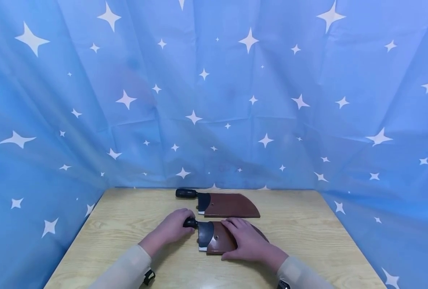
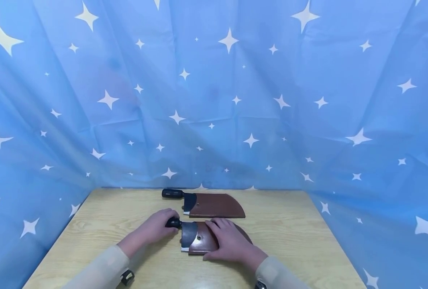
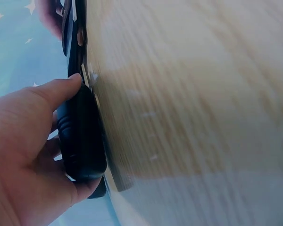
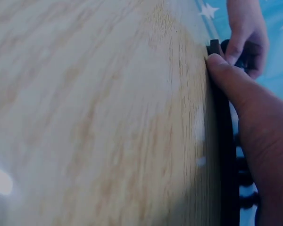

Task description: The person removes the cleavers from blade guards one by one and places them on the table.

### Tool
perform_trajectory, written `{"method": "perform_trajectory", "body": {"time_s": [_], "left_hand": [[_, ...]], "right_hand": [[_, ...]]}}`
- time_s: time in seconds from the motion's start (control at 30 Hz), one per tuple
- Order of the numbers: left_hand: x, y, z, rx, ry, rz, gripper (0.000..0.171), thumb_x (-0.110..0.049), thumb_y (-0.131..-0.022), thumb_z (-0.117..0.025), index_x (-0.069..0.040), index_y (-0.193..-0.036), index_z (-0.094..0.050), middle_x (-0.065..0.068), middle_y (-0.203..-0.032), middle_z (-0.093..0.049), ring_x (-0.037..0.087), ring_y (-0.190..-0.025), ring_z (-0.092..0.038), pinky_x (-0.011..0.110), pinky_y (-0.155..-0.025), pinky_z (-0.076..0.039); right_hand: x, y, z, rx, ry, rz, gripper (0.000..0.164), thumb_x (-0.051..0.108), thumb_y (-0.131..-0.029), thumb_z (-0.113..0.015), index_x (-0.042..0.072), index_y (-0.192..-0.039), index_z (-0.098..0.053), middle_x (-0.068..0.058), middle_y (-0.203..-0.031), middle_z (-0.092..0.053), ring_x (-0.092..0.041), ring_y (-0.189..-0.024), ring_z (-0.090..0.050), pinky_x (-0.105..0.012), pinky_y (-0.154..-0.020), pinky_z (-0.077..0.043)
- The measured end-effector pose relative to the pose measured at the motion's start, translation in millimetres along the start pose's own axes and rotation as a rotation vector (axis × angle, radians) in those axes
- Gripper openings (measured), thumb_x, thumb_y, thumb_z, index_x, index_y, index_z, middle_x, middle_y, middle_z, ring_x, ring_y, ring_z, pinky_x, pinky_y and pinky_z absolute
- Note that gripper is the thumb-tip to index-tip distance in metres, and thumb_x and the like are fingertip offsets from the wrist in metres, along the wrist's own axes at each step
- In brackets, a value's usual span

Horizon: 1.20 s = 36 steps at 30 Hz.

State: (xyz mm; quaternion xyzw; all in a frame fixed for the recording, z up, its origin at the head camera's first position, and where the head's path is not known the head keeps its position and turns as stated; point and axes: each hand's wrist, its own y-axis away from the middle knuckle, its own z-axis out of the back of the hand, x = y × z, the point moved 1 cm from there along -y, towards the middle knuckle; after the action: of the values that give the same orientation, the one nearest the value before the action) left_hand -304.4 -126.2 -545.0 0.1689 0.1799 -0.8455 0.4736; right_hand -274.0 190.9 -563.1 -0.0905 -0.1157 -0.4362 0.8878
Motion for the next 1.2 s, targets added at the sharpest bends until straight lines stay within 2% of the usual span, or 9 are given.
{"method": "perform_trajectory", "body": {"time_s": [0.33,0.53,0.73,0.93,1.07,1.2], "left_hand": [[2.4,-1.3,2.1,0.005,0.001,-0.002,0.026,-0.024,-0.094,-0.089,-0.017,-0.115,-0.074,-0.006,-0.102,-0.065,0.016,-0.095,-0.064,0.046,-0.089,-0.057],[8.5,0.4,6.2,-0.036,0.028,-0.006,0.028,-0.030,-0.091,-0.090,-0.025,-0.114,-0.075,-0.012,-0.104,-0.068,0.013,-0.097,-0.066,0.043,-0.088,-0.058],[14.1,0.0,7.8,-0.087,0.071,-0.053,0.029,-0.034,-0.089,-0.091,-0.030,-0.112,-0.073,-0.016,-0.107,-0.068,0.011,-0.101,-0.068,0.040,-0.089,-0.058],[14.6,3.3,10.0,-0.128,0.175,-0.088,0.031,-0.024,-0.087,-0.091,-0.032,-0.109,-0.072,-0.019,-0.106,-0.068,0.009,-0.100,-0.067,0.038,-0.090,-0.058],[12.8,4.9,14.0,-0.156,0.176,-0.099,0.034,-0.022,-0.083,-0.092,-0.031,-0.109,-0.072,-0.018,-0.108,-0.068,0.010,-0.101,-0.067,0.039,-0.090,-0.058],[9.4,4.7,16.9,-0.148,0.160,-0.098,0.034,-0.024,-0.084,-0.092,-0.030,-0.111,-0.073,-0.017,-0.109,-0.069,0.010,-0.102,-0.068,0.039,-0.091,-0.058]], "right_hand": [[-1,-2,1,-0.030,0.019,0.012,0.115,0.093,-0.081,-0.071,0.021,-0.169,-0.047,0.000,-0.158,-0.051,-0.024,-0.143,-0.050,-0.055,-0.117,-0.046],[2,0,14,-0.072,0.019,0.053,0.112,0.084,-0.082,-0.078,0.017,-0.166,-0.050,0.000,-0.154,-0.053,-0.022,-0.140,-0.050,-0.054,-0.113,-0.049],[7,5,27,-0.098,0.018,0.081,0.109,0.078,-0.083,-0.083,0.018,-0.167,-0.050,0.001,-0.154,-0.053,-0.023,-0.142,-0.050,-0.056,-0.115,-0.048],[15,9,39,-0.100,0.058,0.103,0.116,0.080,-0.079,-0.085,0.017,-0.169,-0.046,-0.003,-0.158,-0.051,-0.028,-0.146,-0.048,-0.058,-0.120,-0.043],[20,11,44,-0.100,0.111,0.111,0.123,0.079,-0.077,-0.088,0.016,-0.171,-0.042,-0.008,-0.161,-0.050,-0.033,-0.150,-0.046,-0.060,-0.123,-0.038],[20,13,43,-0.116,0.129,0.107,0.121,0.075,-0.077,-0.090,0.013,-0.170,-0.043,-0.009,-0.158,-0.052,-0.033,-0.148,-0.048,-0.059,-0.123,-0.038]]}}
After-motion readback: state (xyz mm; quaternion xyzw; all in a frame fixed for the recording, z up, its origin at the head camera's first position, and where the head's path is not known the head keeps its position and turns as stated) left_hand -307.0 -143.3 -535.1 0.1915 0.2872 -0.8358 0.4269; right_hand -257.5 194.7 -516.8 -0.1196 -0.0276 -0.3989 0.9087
